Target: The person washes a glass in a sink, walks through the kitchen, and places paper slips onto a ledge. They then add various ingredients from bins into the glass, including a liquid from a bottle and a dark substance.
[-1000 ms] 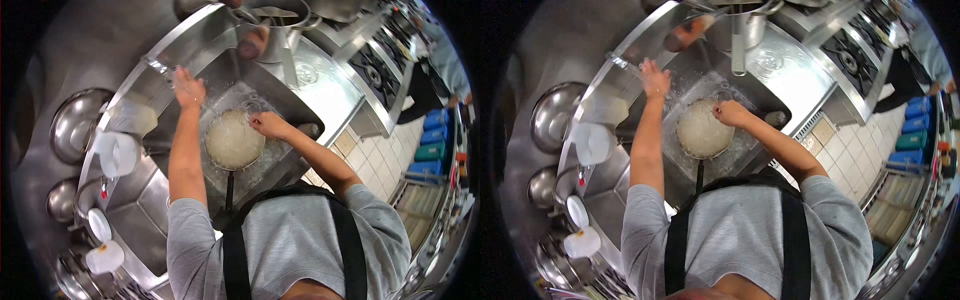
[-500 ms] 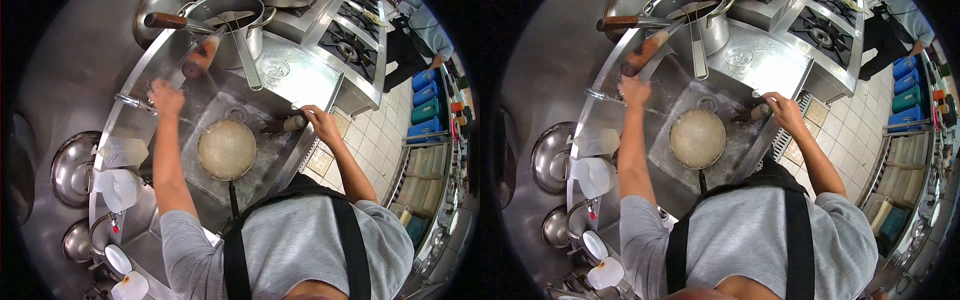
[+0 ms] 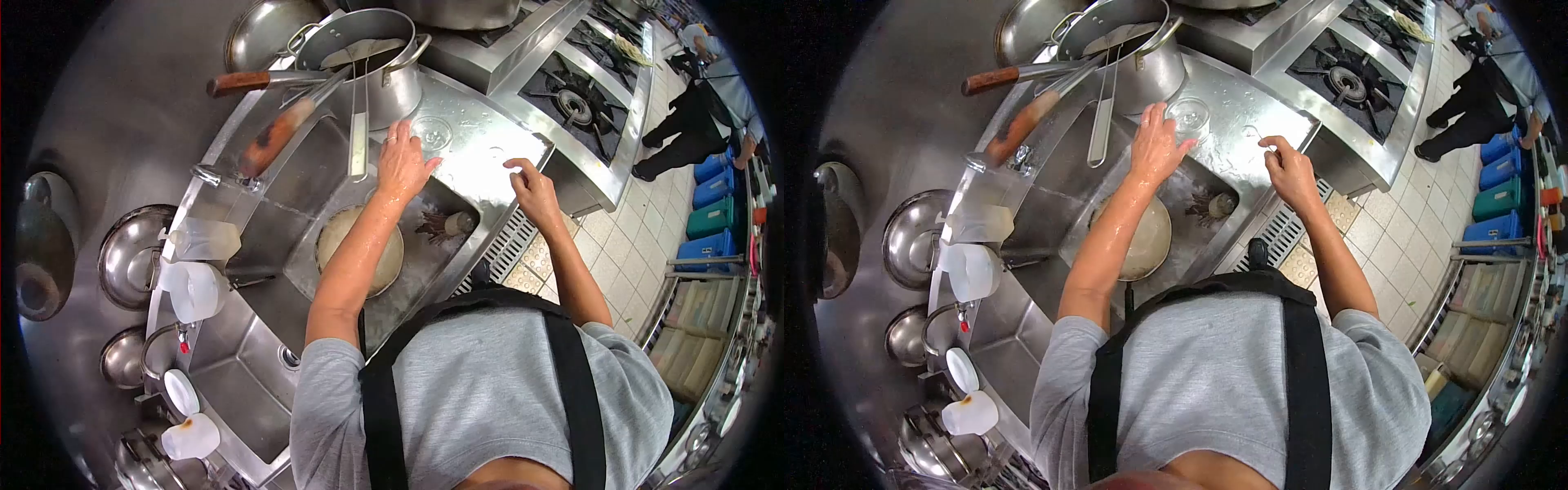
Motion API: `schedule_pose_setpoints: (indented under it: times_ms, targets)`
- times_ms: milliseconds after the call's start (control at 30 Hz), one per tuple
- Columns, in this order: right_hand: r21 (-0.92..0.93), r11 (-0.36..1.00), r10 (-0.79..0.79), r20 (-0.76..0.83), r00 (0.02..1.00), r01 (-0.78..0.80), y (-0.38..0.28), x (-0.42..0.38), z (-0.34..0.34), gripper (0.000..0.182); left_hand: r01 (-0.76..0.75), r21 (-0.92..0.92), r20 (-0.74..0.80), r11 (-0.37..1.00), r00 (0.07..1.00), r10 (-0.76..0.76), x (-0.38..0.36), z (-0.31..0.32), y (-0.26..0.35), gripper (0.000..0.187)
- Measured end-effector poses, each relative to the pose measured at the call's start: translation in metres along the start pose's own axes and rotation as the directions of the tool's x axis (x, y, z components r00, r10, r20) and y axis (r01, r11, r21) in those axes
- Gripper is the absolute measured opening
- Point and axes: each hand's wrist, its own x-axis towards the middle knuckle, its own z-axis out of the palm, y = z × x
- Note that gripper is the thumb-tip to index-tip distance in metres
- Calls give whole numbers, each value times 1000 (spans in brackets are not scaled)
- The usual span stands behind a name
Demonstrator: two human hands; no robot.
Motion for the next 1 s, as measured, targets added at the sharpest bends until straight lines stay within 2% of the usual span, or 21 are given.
schedule_pose_setpoints:
  times_ms: [200,300,400,500,567,700,733,767,800,867,900,967,1000]
  targets:
    - [67,998,2,86,996,-8,25,33,-19,23,11,107,52,994,998,-17,10,21,-4,38]
    - [116,993,-23,124,992,9,39,49,-17,24,69,-65,53,995,996,-66,12,24,-10,35]
    - [156,988,-46,190,981,16,43,63,-15,25,149,-152,75,977,988,-138,11,21,-5,31]
    - [224,974,-72,258,964,13,44,78,-5,25,153,-229,56,961,988,-144,8,24,1,29]
    - [326,946,-91,263,961,0,49,90,11,24,124,-223,60,967,992,-113,9,25,2,26]
    - [325,945,-110,241,964,26,45,107,32,22,132,-211,43,969,991,-126,11,32,4,19]
    - [316,949,-96,258,961,9,43,108,35,20,170,-297,30,940,985,-169,10,33,4,18]
    - [306,952,-79,273,959,-9,41,108,38,19,203,-382,21,901,977,-211,10,34,4,18]
    - [378,921,-25,302,953,-96,41,108,41,22,228,-468,15,854,968,-250,11,36,4,17]
    - [497,826,77,366,928,-264,42,108,48,27,264,-730,9,631,926,-377,5,50,3,15]
    - [574,771,55,372,927,-276,37,105,47,29,260,-832,21,490,898,-440,1,56,3,15]
    - [714,633,8,380,925,-299,24,95,47,33,261,-957,153,127,827,-541,-6,64,17,13]
    - [685,616,3,493,870,-390,31,96,53,34,244,-967,239,-68,789,-566,-10,68,24,13]
